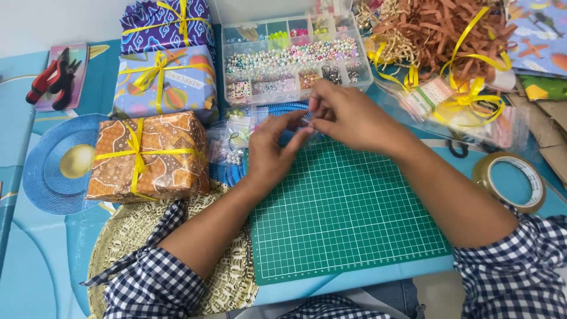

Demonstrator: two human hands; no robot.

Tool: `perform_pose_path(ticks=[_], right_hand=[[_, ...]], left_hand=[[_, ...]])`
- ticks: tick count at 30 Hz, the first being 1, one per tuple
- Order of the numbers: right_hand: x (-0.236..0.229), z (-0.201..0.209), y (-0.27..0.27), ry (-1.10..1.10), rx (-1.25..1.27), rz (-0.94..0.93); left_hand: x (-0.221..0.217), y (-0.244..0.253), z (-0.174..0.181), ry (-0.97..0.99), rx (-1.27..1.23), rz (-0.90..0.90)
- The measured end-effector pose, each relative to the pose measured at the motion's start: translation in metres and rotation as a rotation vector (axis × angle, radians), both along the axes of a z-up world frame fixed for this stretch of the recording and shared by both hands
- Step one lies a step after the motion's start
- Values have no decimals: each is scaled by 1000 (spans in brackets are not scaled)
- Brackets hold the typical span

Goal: Picking up small beads and then folding and assembling a small cardboard gift box on a craft table.

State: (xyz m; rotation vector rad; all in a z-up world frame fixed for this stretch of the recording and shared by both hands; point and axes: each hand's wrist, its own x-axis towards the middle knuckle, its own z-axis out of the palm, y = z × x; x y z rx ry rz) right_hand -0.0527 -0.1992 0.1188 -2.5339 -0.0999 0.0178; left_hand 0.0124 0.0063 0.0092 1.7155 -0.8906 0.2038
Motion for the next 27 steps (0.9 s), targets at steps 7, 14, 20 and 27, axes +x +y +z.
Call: perform_pose_path(ticks=[7,14,20,27], right_hand=[[12,-97,-37,-225,504,-93],[13,-118,-24,-221,637,-63],[13,-124,-26,-214,706,-50],[7,-115,-20,-278,674,-88]], left_hand=[[-5,-2,13,229,21,18],[-3,-4,6,283,14,37],[-5,3,12,196,-94,89],[-6,0,12,212,-86,65]])
